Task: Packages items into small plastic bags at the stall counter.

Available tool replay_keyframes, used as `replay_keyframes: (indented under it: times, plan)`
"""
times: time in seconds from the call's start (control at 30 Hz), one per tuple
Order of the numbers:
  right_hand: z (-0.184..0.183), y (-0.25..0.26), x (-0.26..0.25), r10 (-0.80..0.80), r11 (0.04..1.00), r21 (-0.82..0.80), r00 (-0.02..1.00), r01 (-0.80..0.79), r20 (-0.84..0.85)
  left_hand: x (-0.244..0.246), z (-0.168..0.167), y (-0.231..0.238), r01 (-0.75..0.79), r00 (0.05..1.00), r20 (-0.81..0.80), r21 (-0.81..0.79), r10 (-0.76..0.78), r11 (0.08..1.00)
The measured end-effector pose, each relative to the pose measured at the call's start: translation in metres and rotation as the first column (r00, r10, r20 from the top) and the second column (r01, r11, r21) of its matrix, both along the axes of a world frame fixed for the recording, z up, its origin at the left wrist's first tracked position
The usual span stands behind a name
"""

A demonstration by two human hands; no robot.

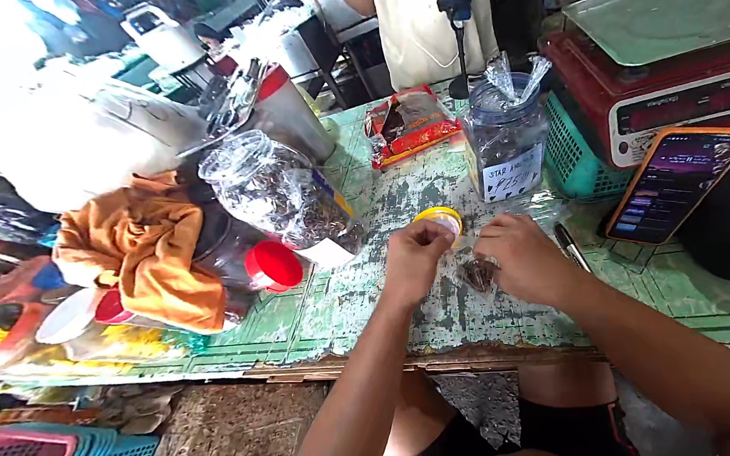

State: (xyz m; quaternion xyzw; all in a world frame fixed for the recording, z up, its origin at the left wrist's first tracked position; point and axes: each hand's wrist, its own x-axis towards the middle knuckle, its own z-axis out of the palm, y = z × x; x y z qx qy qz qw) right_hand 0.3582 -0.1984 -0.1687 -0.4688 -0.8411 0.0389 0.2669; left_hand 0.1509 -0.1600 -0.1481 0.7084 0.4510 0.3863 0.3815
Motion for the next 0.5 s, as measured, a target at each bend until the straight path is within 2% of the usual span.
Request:
replay_keyframes:
  times: [0.07, 0.17, 0.23, 0.3, 0.37, 0.43, 0.5]
  plan:
    - [-0.003, 0.004, -0.004, -0.095, 0.996, -0.003, 0.995, 0.095, -0.042, 0.022, 0.002, -0.006, -0.015, 0.999, -0.044, 0.051, 0.018, 0.999]
    - [-0.002, 0.004, 0.001, -0.186, 0.979, -0.119, 0.969, 0.168, -0.162, 0.049, -0.016, -0.007, -0.028, 0.995, 0.097, -0.049, 0.033, 0.998]
    - [0.002, 0.005, 0.007, -0.162, 0.967, -0.224, 0.971, 0.12, -0.179, 0.053, -0.024, 0.001, -0.016, 0.988, 0.151, -0.104, 0.032, 0.994]
    - [0.006, 0.005, 0.011, -0.076, 0.931, -0.364, 0.982, 0.008, -0.173, 0.046, -0.026, 0.011, 0.023, 0.993, 0.119, -0.159, -0.004, 0.987]
    - [0.007, 0.004, 0.01, -0.038, 0.901, -0.429, 0.975, -0.062, -0.221, 0.033, -0.023, 0.018, 0.05, 0.996, 0.078, -0.191, -0.036, 0.98]
    - [0.006, 0.002, 0.008, -0.071, 0.905, -0.422, 0.954, -0.061, -0.291, 0.015, -0.014, 0.015, 0.074, 0.996, 0.048, -0.094, -0.07, 0.993]
    - [0.008, 0.001, 0.006, -0.112, 0.939, -0.344, 0.948, 0.003, -0.297, 0.005, 0.001, 0.006, 0.182, 0.982, -0.053, 0.018, -0.181, 0.983]
